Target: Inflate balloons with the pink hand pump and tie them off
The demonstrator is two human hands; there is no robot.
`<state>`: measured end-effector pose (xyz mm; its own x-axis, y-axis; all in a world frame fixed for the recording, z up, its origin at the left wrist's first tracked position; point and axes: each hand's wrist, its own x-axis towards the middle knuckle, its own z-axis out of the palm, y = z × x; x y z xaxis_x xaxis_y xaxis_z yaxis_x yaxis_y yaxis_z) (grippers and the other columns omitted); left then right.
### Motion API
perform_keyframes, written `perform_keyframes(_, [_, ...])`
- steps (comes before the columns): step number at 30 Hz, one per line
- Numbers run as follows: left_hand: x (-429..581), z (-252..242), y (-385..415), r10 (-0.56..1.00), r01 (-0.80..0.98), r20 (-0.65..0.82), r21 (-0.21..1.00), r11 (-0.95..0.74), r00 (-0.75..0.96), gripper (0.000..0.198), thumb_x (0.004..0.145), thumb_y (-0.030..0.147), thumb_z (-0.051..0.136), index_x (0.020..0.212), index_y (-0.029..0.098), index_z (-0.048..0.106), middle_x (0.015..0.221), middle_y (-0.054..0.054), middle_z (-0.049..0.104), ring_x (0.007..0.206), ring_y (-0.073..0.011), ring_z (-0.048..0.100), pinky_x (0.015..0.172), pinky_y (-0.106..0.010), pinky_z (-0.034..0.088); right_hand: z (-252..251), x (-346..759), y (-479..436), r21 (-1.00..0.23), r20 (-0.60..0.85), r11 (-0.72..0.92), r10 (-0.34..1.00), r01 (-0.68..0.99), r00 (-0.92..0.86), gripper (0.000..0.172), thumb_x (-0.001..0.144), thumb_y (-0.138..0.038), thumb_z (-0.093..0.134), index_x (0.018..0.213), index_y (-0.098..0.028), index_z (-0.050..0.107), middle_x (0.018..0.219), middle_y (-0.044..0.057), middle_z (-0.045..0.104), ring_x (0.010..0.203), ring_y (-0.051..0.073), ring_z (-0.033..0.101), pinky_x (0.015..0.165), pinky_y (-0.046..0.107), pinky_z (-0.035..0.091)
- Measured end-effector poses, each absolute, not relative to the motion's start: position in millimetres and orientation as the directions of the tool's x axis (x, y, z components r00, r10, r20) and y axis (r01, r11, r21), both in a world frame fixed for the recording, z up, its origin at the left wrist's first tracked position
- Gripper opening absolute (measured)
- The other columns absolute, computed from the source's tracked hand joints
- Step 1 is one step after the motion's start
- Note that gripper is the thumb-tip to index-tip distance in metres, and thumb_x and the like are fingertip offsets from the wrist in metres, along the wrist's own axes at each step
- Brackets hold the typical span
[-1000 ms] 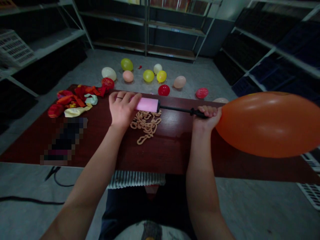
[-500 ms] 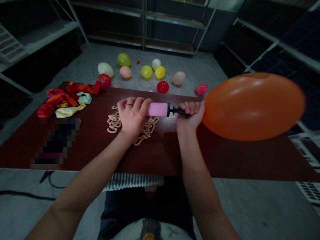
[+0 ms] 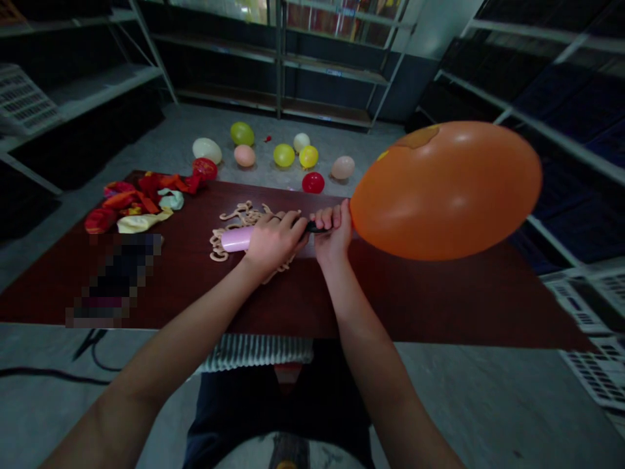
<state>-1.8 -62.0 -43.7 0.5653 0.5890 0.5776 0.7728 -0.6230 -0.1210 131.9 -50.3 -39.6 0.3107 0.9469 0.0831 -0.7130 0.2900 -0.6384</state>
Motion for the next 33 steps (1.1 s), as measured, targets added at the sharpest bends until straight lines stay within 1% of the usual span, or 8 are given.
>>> perform_keyframes(5, [-6.6, -44.2, -58.7, 0.577, 0.762, 0.543, -0.203, -0.615, 0.61, 0.03, 0.102, 0.043, 0.051, 0.111, 0.018, 0.067, 0.105, -0.011, 0.07, 0.084, -0.0265, 0.066, 0.073, -0.04, 0.045, -46.4, 131.5, -46.6, -0.571, 0.014, 0.222, 0.965, -0.79, 0.261, 0.057, 0.102, -0.038, 0.046, 0.054, -0.022, 0.019, 0.045, -0.007, 0.032, 0.051, 0.01, 0.046, 0.08, 0.029, 0.054])
perform_keyframes(9, [-6.4, -39.5, -57.3, 0.575, 0.757, 0.527, -0.233, -0.611, 0.626, 0.026, 0.1, 0.04, 0.054, 0.106, 0.018, 0.068, 0.099, -0.01, 0.069, 0.081, -0.0262, 0.066, 0.071, -0.04, 0.045, -48.6, 138.8, -42.7, -0.544, -0.028, 0.186, 0.971, -0.818, 0.238, 0.058, 0.103, -0.04, 0.043, 0.056, -0.022, 0.016, 0.046, -0.007, 0.033, 0.053, 0.01, 0.048, 0.08, 0.029, 0.054])
perform_keyframes(12, [-16.7, -34.3, -56.9, 0.578, 0.759, 0.522, -0.244, -0.604, 0.627, 0.027, 0.1, 0.041, 0.055, 0.104, 0.019, 0.069, 0.098, -0.011, 0.07, 0.079, -0.0259, 0.067, 0.072, -0.04, 0.046, -49.6, 157.7, -38.3, -0.567, -0.045, 0.242, 0.945, -0.787, 0.323, 0.061, 0.099, -0.048, 0.05, 0.057, -0.022, 0.014, 0.047, -0.007, 0.032, 0.053, 0.01, 0.048, 0.078, 0.028, 0.054])
perform_keyframes(15, [-39.2, -30.2, -61.0, 0.585, 0.779, 0.541, -0.242, -0.579, 0.604, 0.029, 0.101, 0.041, 0.054, 0.102, 0.019, 0.071, 0.101, -0.012, 0.072, 0.08, -0.0262, 0.068, 0.074, -0.04, 0.048, -51.5, 176.0, -34.6, -0.618, -0.07, 0.271, 0.916, -0.738, 0.395, 0.065, 0.092, -0.057, 0.057, 0.056, -0.022, 0.015, 0.044, -0.009, 0.03, 0.048, 0.01, 0.041, 0.073, 0.027, 0.053])
perform_keyframes(19, [-67.8, -29.1, -77.7, 0.573, 0.763, 0.54, -0.231, -0.603, 0.616, 0.025, 0.098, 0.037, 0.058, 0.11, 0.02, 0.072, 0.109, -0.012, 0.073, 0.089, -0.0279, 0.07, 0.077, -0.041, 0.052, -51.0, 174.7, -36.7, -0.695, -0.048, 0.233, 0.929, -0.68, 0.367, 0.069, 0.088, -0.068, 0.056, 0.056, -0.023, 0.016, 0.04, -0.009, 0.027, 0.044, 0.01, 0.034, 0.068, 0.027, 0.052])
perform_keyframes(27, [-75.3, -55.1, -106.1, 0.631, 0.731, 0.376, -0.261, -0.631, 0.679, 0.037, 0.096, 0.045, 0.063, 0.118, 0.016, 0.07, 0.113, -0.014, 0.073, 0.093, -0.0315, 0.07, 0.083, -0.045, 0.053, -38.5, 148.0, -50.0, -0.825, -0.101, -0.105, 0.994, -0.556, -0.037, 0.066, 0.092, -0.064, 0.055, 0.053, -0.023, 0.02, 0.036, -0.01, 0.021, 0.038, 0.008, 0.02, 0.059, 0.024, 0.048])
perform_keyframes(30, [-76.6, -62.3, -107.7, 0.638, 0.73, 0.367, -0.232, -0.643, 0.677, 0.053, 0.094, 0.054, 0.062, 0.127, 0.013, 0.067, 0.122, -0.017, 0.07, 0.103, -0.0346, 0.068, 0.089, -0.048, 0.052, -40.5, 147.6, -50.3, -0.822, -0.137, -0.199, 0.979, -0.534, -0.153, 0.063, 0.093, -0.059, 0.057, 0.052, -0.023, 0.025, 0.035, -0.01, 0.022, 0.038, 0.008, 0.02, 0.058, 0.024, 0.048])
perform_keyframes(33, [-77.1, -60.9, -107.1, 0.603, 0.716, 0.413, -0.21, -0.666, 0.683, 0.053, 0.094, 0.054, 0.061, 0.128, 0.014, 0.068, 0.124, -0.017, 0.07, 0.109, -0.035, 0.067, 0.092, -0.049, 0.052, -44.3, 146.8, -50.2, -0.807, -0.166, -0.251, 0.965, -0.534, -0.204, 0.062, 0.092, -0.057, 0.059, 0.053, -0.023, 0.025, 0.035, -0.011, 0.022, 0.037, 0.008, 0.02, 0.055, 0.023, 0.047])
